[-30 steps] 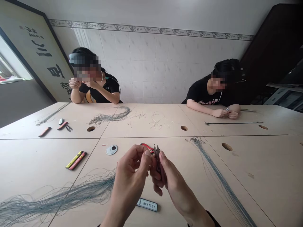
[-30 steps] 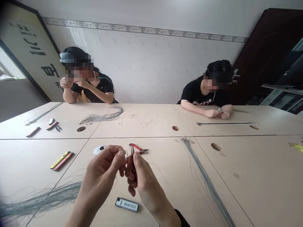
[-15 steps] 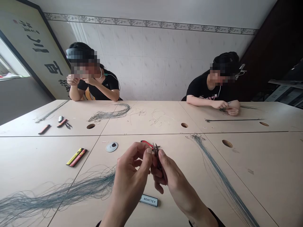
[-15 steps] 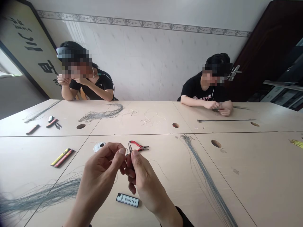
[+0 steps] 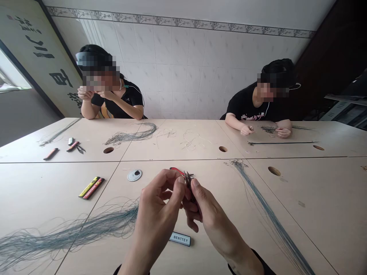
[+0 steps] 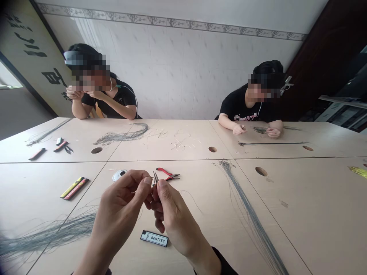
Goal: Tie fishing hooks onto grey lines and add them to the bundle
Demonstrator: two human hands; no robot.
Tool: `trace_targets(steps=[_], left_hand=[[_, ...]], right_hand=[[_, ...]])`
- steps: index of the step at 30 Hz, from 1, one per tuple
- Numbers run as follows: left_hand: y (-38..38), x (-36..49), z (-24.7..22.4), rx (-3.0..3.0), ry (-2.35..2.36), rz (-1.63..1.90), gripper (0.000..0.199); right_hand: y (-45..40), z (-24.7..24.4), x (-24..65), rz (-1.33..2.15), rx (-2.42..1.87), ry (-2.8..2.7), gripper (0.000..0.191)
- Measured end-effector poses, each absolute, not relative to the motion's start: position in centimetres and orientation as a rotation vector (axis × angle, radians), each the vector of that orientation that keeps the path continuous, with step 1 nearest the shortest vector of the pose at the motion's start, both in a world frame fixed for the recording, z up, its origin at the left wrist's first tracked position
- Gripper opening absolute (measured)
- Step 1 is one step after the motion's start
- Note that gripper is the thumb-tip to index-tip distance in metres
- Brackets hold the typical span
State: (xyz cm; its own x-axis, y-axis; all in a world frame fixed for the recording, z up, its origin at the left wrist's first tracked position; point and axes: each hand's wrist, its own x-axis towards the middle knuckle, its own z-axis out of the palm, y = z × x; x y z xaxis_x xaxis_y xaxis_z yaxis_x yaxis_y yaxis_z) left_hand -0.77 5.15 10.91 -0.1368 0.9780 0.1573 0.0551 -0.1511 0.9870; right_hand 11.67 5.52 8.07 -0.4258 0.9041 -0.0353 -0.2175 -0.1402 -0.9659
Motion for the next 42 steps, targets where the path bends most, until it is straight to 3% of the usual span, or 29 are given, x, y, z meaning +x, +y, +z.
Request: trace_targets(steps=[42], left_hand=[[5.4, -1.4, 10.4, 1.277, 1.187, 1.374, 0.022]], right_hand=[[5.5, 7.8, 11.7, 1.714, -0.843, -1.223, 0.052]])
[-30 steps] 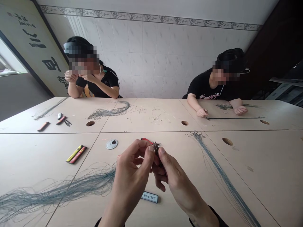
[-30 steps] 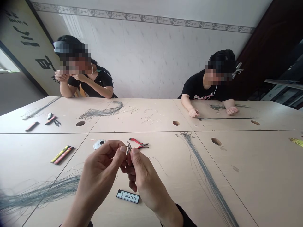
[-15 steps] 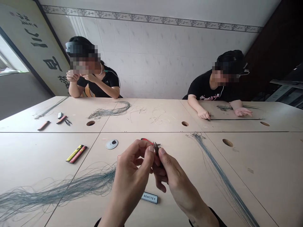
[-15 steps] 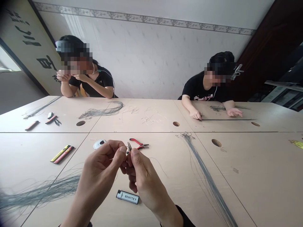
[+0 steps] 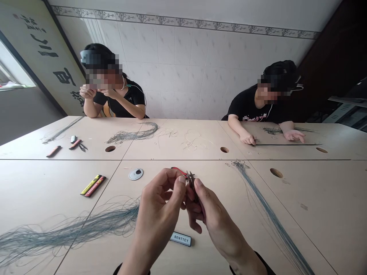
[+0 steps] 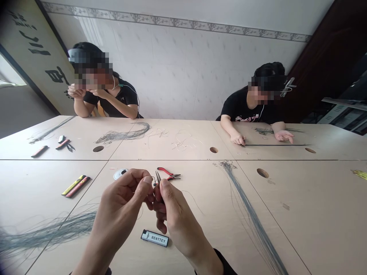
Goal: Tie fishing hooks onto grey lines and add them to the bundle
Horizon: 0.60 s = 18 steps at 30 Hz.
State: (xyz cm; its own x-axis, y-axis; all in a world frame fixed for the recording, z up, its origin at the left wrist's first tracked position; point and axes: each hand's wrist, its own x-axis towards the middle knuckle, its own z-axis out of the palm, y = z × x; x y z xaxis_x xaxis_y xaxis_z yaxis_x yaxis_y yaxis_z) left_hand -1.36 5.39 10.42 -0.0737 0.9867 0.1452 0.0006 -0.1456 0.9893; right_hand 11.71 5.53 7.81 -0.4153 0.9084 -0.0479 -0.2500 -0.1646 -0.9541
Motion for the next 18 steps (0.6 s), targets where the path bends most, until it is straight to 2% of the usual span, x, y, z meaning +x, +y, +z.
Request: trace_targets(steps=[18], left_hand=[[5.1, -1.43, 10.62, 1.315, 1.195, 1.37, 0.023]], right_hand=[[5.39, 7.78, 11.68, 1.696, -0.86, -1.229, 0.048]])
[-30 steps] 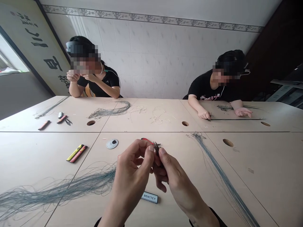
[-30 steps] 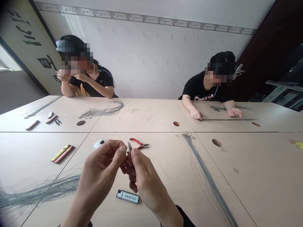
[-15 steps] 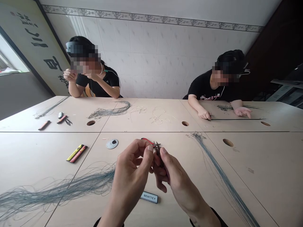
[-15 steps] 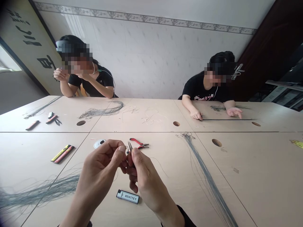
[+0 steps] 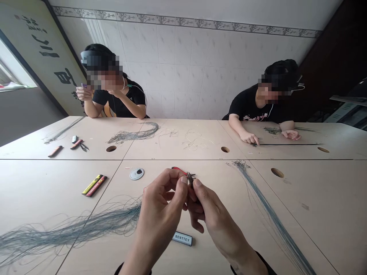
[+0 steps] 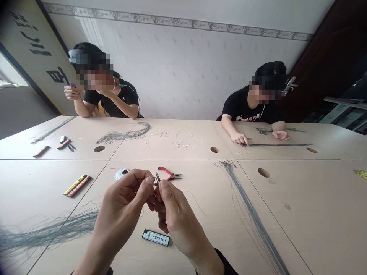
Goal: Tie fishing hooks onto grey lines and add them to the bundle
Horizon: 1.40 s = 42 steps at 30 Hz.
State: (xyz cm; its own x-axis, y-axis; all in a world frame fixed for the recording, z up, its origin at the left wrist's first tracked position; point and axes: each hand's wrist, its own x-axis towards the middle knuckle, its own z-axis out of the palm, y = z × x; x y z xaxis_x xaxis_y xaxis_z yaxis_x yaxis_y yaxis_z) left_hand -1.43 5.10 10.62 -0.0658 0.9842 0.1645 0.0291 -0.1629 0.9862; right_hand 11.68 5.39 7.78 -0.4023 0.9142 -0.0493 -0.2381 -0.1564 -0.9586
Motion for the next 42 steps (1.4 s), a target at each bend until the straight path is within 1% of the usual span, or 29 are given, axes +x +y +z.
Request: trace_targets(steps=[10, 42], left_hand=[[5.3, -1.41, 10.5, 1.327, 1.203, 1.372, 0.024], [5.26, -1.21, 10.55, 1.291, 1.18, 1.405, 0.021]], right_hand=[[5.49, 7.97, 11.73, 1.709, -0.833, -1.234, 0.05], [5.32, 7.81, 11.6, 1.701, -0.866, -1.198, 0.047]])
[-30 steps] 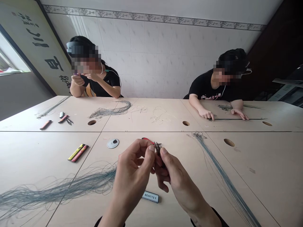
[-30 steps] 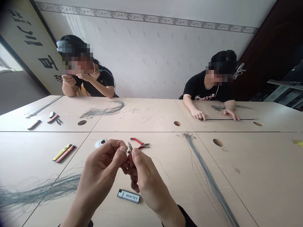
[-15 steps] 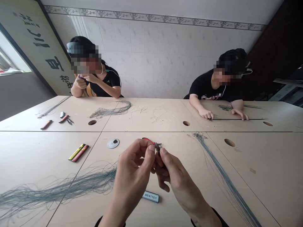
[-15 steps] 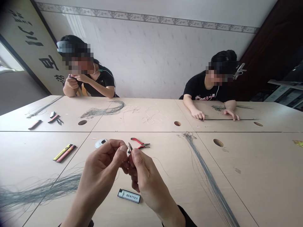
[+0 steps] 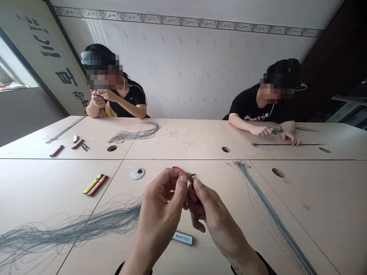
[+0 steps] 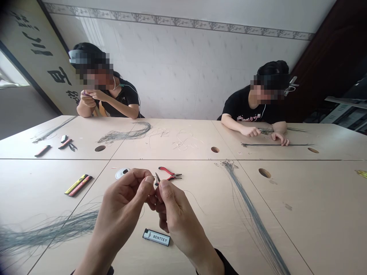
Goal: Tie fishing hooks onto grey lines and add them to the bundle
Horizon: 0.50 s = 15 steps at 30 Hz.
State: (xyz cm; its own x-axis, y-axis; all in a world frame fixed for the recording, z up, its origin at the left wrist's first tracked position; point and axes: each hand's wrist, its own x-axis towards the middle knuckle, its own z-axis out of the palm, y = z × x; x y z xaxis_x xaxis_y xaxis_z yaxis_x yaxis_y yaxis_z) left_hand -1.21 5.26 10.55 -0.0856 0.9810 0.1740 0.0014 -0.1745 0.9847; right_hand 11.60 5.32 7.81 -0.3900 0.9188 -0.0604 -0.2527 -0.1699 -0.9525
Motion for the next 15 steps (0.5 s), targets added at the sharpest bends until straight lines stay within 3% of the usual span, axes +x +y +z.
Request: trace_targets(steps=[15], left_hand=[[5.32, -1.34, 10.62, 1.3, 1.186, 1.386, 0.022]], right_hand=[[5.36, 7.94, 11.62, 1.708, -0.854, -1.207, 0.048]])
